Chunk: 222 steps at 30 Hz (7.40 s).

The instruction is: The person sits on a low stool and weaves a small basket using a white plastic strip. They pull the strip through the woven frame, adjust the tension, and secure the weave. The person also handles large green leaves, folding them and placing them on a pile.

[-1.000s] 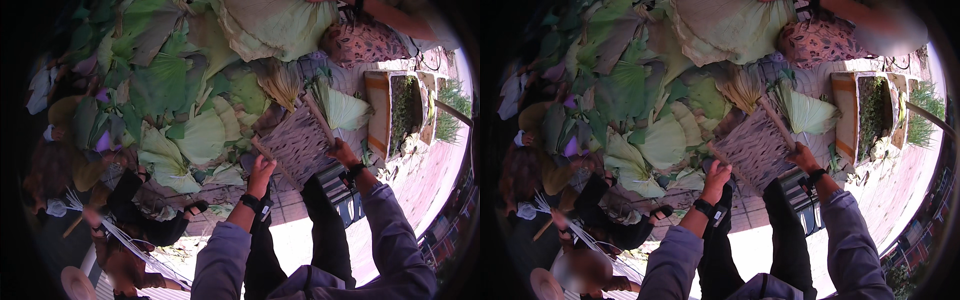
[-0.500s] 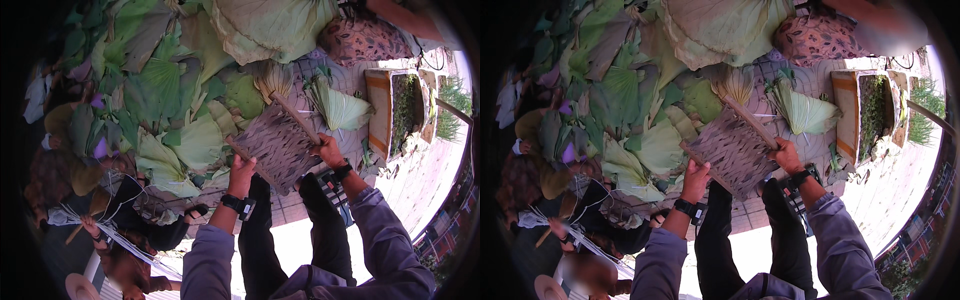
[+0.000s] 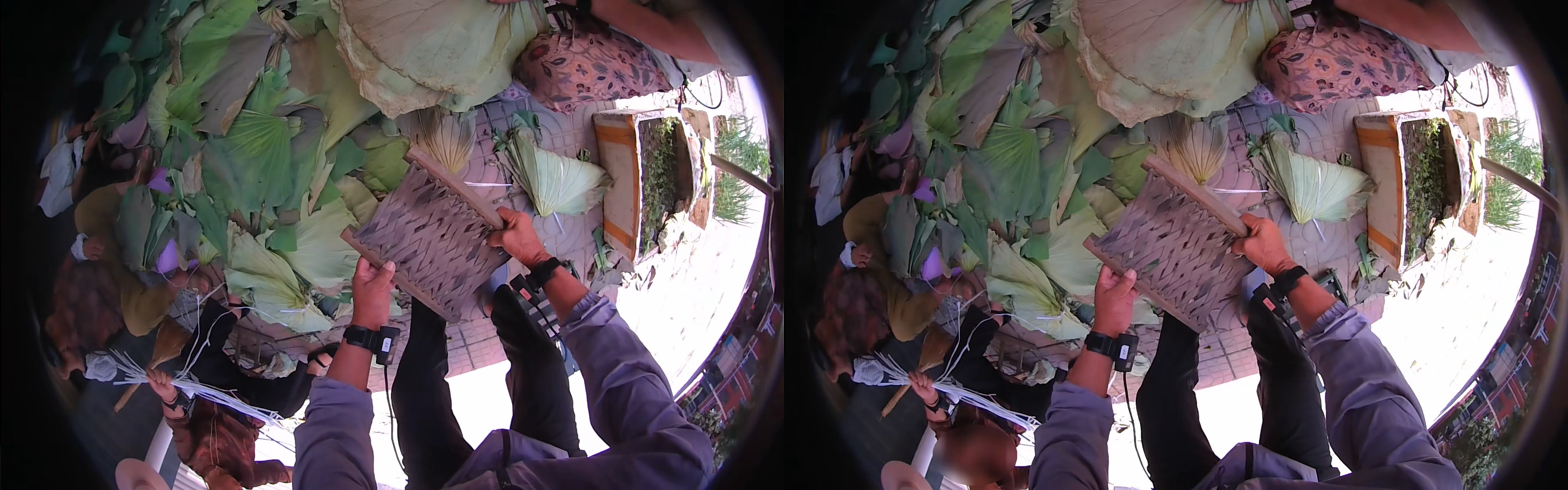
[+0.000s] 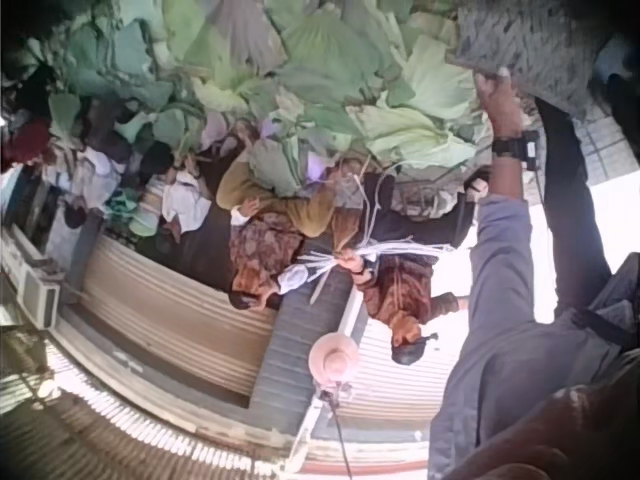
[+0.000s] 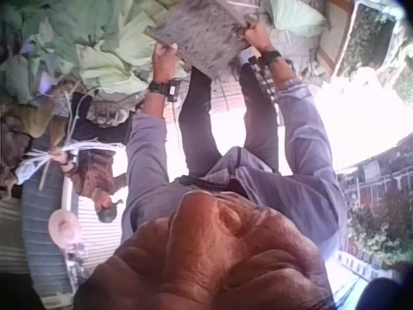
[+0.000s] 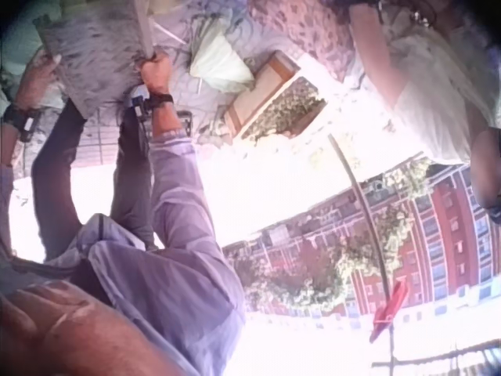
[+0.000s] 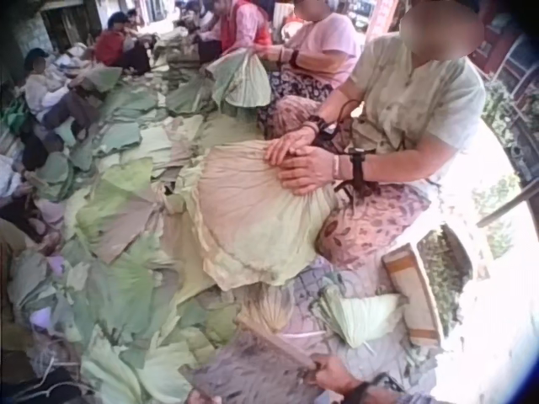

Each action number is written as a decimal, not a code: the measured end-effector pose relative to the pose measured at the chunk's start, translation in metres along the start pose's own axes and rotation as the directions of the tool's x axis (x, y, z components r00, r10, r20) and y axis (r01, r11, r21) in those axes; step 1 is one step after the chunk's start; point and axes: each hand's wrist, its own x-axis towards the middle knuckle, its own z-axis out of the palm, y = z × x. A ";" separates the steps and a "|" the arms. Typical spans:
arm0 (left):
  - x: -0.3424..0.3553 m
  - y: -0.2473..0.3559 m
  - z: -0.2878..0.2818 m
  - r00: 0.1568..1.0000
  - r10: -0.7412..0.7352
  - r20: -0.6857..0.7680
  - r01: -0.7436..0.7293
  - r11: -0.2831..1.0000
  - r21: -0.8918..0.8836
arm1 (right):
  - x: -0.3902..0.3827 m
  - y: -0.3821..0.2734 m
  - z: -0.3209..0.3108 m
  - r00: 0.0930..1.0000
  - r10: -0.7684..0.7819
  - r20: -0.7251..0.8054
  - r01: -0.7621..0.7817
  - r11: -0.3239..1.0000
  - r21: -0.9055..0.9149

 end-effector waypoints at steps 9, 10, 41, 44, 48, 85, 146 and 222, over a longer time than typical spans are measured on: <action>-0.015 -0.013 -0.020 0.996 -0.024 -0.090 0.028 0.998 0.048 | -0.004 0.020 0.026 1.000 0.029 0.011 -0.030 0.999 0.019; -0.020 -0.016 -0.026 0.991 -0.046 -0.128 0.056 0.995 0.078 | -0.003 0.020 0.030 0.999 0.039 0.009 -0.039 0.999 0.008; -0.620 -0.057 -0.101 0.076 -0.997 0.034 0.997 0.076 0.002 | -0.584 -0.128 -0.150 -0.252 0.865 0.434 -0.850 0.016 -0.526; -0.622 -0.056 -0.102 0.097 -0.994 0.058 0.995 0.098 0.005 | -0.599 -0.145 -0.169 -0.205 0.912 0.356 -0.839 0.024 -0.543; -0.623 -0.053 -0.113 0.102 -0.991 0.090 0.994 0.105 0.021 | -0.617 -0.163 -0.188 -0.134 0.965 0.225 -0.811 0.024 -0.584; -0.265 0.226 0.100 0.810 0.471 0.349 -0.274 0.830 -0.486 | -0.255 -0.277 -0.017 0.716 -0.209 0.666 0.579 0.711 -0.399; -0.627 -0.111 0.121 0.747 -0.646 0.157 0.607 0.566 -0.558 | -0.441 -0.227 0.127 -0.366 0.033 0.930 0.269 0.961 0.071; -0.265 -0.009 0.042 0.417 -0.727 0.545 0.842 0.535 0.070 | 0.018 0.163 -0.014 0.860 0.354 0.368 -0.192 0.891 -0.410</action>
